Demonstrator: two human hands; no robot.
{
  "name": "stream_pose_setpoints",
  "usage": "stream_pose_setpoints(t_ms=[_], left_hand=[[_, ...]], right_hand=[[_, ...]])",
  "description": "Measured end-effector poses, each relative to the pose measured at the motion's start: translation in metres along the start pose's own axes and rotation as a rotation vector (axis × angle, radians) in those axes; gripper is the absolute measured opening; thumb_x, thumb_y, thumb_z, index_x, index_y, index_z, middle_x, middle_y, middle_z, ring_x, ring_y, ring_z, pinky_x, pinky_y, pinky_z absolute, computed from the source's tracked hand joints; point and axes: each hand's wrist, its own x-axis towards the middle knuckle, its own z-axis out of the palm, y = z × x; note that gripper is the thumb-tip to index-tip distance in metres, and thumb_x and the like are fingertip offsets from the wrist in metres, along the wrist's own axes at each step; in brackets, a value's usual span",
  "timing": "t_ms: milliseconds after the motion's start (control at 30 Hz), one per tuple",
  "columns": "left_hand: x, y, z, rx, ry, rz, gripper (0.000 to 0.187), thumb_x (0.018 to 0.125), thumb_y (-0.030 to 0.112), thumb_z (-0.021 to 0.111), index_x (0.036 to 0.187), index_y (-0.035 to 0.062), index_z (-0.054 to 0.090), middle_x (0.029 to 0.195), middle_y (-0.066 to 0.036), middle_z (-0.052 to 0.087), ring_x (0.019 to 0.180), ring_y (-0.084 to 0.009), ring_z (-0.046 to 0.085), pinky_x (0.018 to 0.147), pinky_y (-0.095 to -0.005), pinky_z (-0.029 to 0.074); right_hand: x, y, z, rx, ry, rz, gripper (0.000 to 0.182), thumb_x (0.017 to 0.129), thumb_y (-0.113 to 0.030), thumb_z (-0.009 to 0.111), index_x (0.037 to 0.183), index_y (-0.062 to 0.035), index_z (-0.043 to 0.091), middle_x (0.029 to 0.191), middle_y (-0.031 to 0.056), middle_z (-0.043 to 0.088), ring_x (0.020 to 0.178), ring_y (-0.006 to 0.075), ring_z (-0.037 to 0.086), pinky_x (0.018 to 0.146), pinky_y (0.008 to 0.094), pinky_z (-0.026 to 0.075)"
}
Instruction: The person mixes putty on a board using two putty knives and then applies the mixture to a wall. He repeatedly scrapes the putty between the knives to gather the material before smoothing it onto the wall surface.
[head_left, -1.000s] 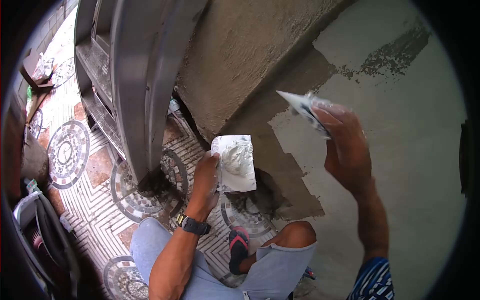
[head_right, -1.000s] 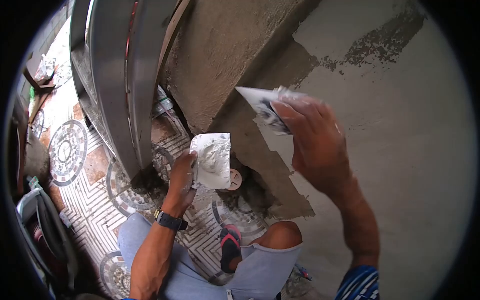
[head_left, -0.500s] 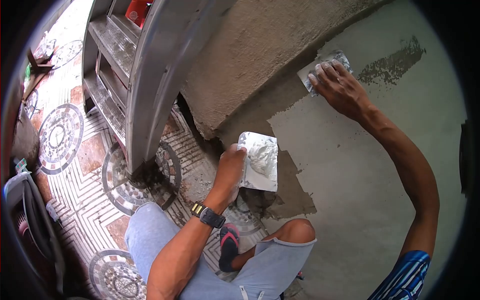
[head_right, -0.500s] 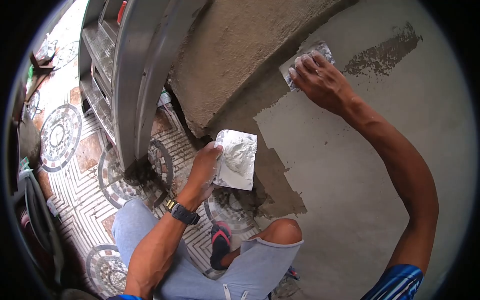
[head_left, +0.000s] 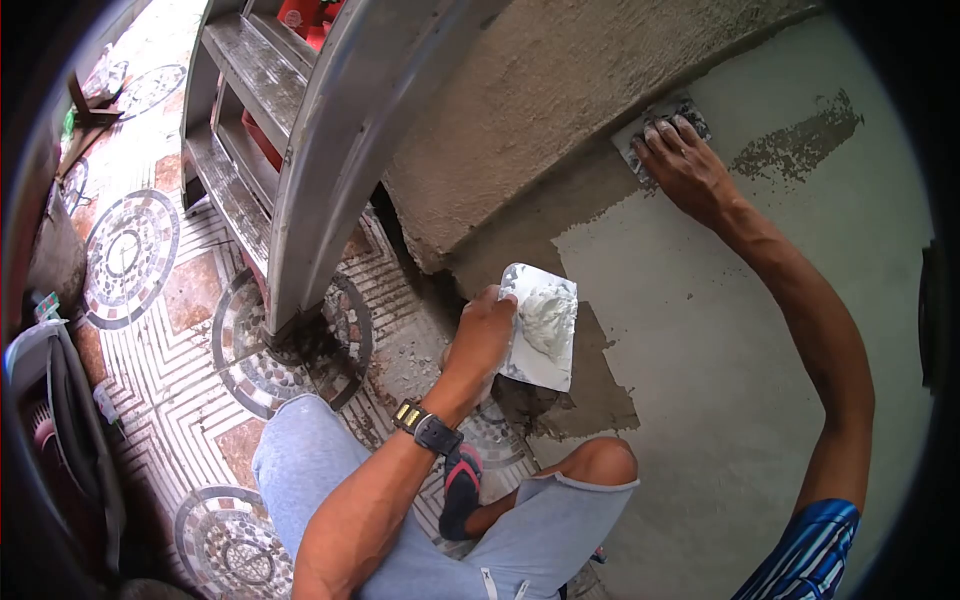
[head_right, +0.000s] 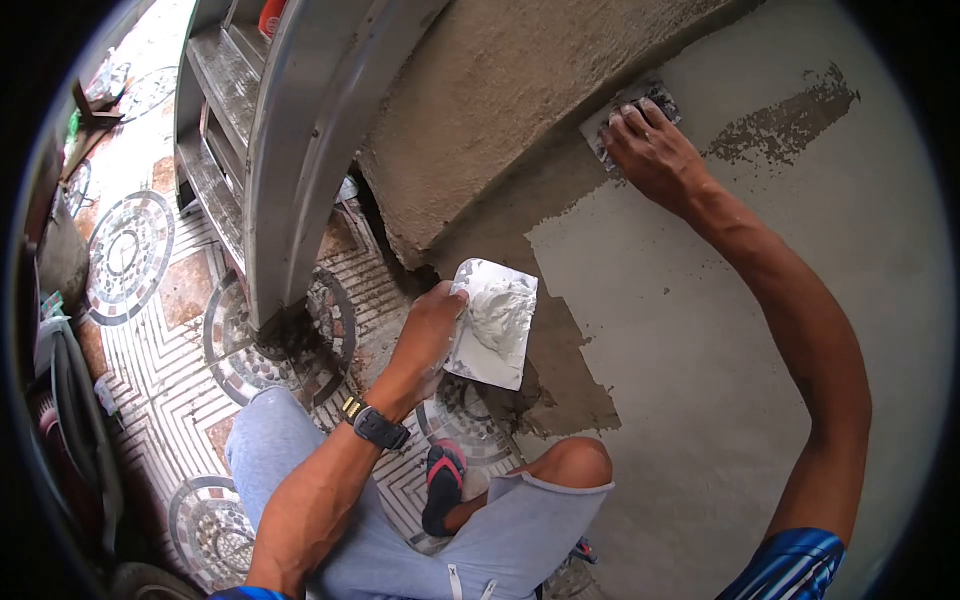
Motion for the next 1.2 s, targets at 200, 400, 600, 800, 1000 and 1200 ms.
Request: stream_pose_setpoints(t_ms=[200,400,600,800,1000,1200], left_hand=[[-0.007,0.014,-0.002,-0.142,-0.037,-0.030,0.025,0.099,0.015,0.045,0.107,-0.0052,0.057,0.089,-0.009,0.063,0.076,-0.0153,0.065,0.067,-0.0307,0.053],[-0.001,0.007,-0.007,-0.078,-0.042,-0.058,0.025,0.099,0.017,0.045,0.107,-0.0048,0.055,0.093,-0.010,0.062,0.078,-0.0147,0.064,0.067,-0.0315,0.053],[0.007,-0.009,-0.008,-0.074,0.008,0.011,0.029,0.096,0.019,0.044,0.093,-0.0085,0.052,0.079,-0.016,0.058,0.071,-0.0188,0.055,0.067,-0.0372,0.047],[0.017,-0.019,-0.011,-0.017,0.026,0.049,0.030,0.095,0.020,0.044,0.093,-0.0087,0.053,0.078,-0.020,0.058,0.069,-0.0233,0.058,0.066,-0.0396,0.047],[0.014,-0.012,-0.012,-0.009,0.033,0.061,0.031,0.095,0.020,0.045,0.096,-0.0092,0.054,0.080,-0.020,0.060,0.072,-0.0222,0.059,0.068,-0.0383,0.047],[0.007,0.005,-0.014,-0.075,0.021,-0.020,0.030,0.096,0.019,0.044,0.098,-0.0084,0.055,0.085,-0.016,0.061,0.076,-0.0193,0.059,0.068,-0.0356,0.048]], right_hand=[[-0.003,-0.002,0.005,0.053,-0.021,0.057,0.042,0.090,-0.008,0.051,0.131,0.0008,0.051,0.127,0.0192,0.052,0.128,0.0330,0.046,0.114,0.0486,0.030],[-0.004,-0.001,0.005,0.057,-0.035,0.047,0.043,0.091,-0.007,0.050,0.133,0.0014,0.049,0.129,0.0200,0.049,0.129,0.0341,0.043,0.114,0.0488,0.029],[-0.005,-0.001,0.008,0.013,-0.055,0.045,0.045,0.091,-0.009,0.049,0.135,0.0015,0.046,0.130,0.0199,0.049,0.130,0.0337,0.043,0.114,0.0494,0.028],[-0.003,-0.002,0.009,-0.022,-0.098,0.031,0.046,0.092,-0.009,0.048,0.136,0.0021,0.045,0.132,0.0195,0.048,0.131,0.0334,0.042,0.115,0.0498,0.028],[-0.006,0.000,0.012,0.023,-0.072,0.041,0.046,0.092,-0.009,0.048,0.137,0.0024,0.045,0.132,0.0196,0.048,0.133,0.0331,0.040,0.116,0.0499,0.027],[-0.003,-0.002,0.011,-0.014,-0.133,0.026,0.047,0.092,-0.009,0.049,0.137,0.0037,0.044,0.134,0.0195,0.047,0.132,0.0330,0.040,0.115,0.0499,0.028]])
